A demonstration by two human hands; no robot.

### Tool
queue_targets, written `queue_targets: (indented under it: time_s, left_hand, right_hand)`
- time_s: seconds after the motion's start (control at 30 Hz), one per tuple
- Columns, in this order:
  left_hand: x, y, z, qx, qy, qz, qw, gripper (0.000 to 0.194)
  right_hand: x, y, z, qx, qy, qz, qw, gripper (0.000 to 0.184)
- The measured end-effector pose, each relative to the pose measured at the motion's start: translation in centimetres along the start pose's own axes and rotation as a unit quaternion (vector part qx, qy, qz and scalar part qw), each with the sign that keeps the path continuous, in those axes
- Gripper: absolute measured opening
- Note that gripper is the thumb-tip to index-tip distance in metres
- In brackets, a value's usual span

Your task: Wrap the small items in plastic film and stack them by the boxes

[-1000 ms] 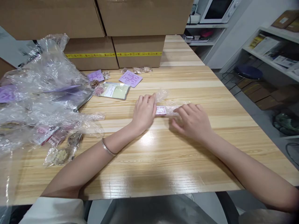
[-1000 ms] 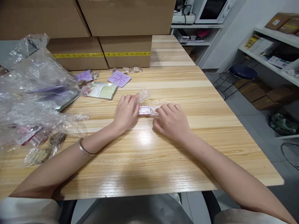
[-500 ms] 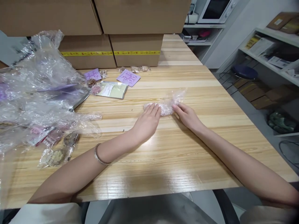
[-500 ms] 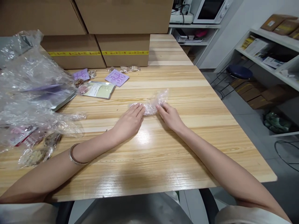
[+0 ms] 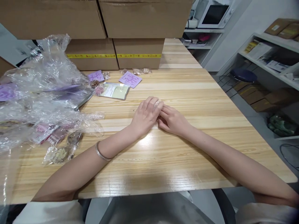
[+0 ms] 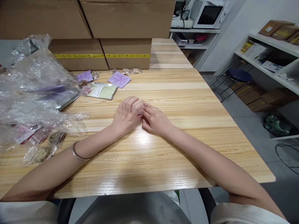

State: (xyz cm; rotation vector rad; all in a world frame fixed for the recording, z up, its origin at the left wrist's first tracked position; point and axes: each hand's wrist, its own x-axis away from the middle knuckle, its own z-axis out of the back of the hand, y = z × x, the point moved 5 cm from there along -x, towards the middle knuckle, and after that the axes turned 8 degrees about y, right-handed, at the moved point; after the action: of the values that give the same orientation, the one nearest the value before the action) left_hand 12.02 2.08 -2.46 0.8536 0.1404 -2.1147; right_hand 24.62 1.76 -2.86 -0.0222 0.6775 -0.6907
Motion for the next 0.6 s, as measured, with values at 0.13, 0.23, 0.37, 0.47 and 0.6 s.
queue_targets:
  time_s: [0.13,0.23,0.37,0.47,0.6]
  left_hand:
    - [0.3,-1.1,-0.7,0.021,-0.141,-0.056,0.988,0.058]
    - [0.5,-2.5,-1.0,0.067,-0.209,-0.054,0.974,0.067]
    - [-0.1,-3.5,-0.8,0.159,-0.190,-0.033,0.968,0.056]
    - [-0.7,-4.1,-0.4,0.204,-0.142,0.023,0.968,0.047]
    - [-1.1,-5.5,0.7,0.228,-0.041,0.132,0.964,0.039]
  right_hand:
    - [0.4,0.8,0.2,-0.035,-0.018,0.015,0.999,0.046]
    - [0.7,2.0,0.7,-0.116,-0.020,-0.004,0.993,0.056]
    - [0.6,3.0,0.6,-0.134,-0.032,-0.014,0.990,0.056]
    - [0.2,3.7,0.0,-0.092,-0.027,-0.032,0.995,0.047]
    - [-1.1,6.8,-0.7,-0.059,0.005,-0.131,0.990,0.037]
